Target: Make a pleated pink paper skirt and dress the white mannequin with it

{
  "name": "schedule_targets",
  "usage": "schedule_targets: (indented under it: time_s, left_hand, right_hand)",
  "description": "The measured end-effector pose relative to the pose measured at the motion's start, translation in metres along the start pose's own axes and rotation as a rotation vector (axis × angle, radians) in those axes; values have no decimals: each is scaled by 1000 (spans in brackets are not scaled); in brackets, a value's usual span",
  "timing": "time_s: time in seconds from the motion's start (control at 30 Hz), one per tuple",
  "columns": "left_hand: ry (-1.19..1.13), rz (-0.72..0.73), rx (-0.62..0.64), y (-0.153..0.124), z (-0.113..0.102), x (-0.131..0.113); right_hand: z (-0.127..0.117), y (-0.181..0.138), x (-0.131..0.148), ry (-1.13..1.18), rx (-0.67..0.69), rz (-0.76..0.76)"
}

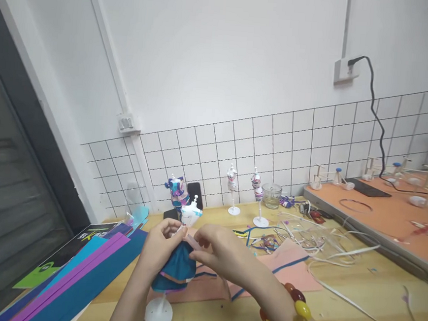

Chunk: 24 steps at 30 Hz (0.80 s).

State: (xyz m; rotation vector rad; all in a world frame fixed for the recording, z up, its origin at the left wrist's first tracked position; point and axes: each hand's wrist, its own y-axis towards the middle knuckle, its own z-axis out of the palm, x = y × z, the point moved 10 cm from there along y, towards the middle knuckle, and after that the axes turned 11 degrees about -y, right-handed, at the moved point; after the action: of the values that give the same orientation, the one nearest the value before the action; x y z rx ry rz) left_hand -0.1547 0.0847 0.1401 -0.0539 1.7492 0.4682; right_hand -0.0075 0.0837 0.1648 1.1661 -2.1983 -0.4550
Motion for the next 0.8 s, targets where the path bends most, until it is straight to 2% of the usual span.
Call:
schedule_targets:
  time_s: [0.13, 0.27, 0.37, 0.5, 0.57, 0.63, 0.8]
  left_hand:
    - [54, 9, -18, 4, -8, -1]
    - [75, 2, -54, 6, -22, -1]
    - [63, 4, -73, 6, -31, -1]
    - [41, 20, -83, 5, -38, -3]
    - [27, 27, -82, 6, -40, -4]
    - [15, 40, -65, 6, -38, -7]
    - [-28, 41, 36, 0, -23, -14]
  right_hand:
    - [11, 2, 3, -130, -87, -54]
    - [19, 1, 21, -293, -157, -170]
    - [31, -2, 37, -364, -105, -268]
    - [43, -6, 48, -139, 60, -315]
    - [44, -6, 46, 32, 143, -270]
    - [38, -3, 33, 171, 152, -152]
    - [8, 6, -17, 303, -91, 147]
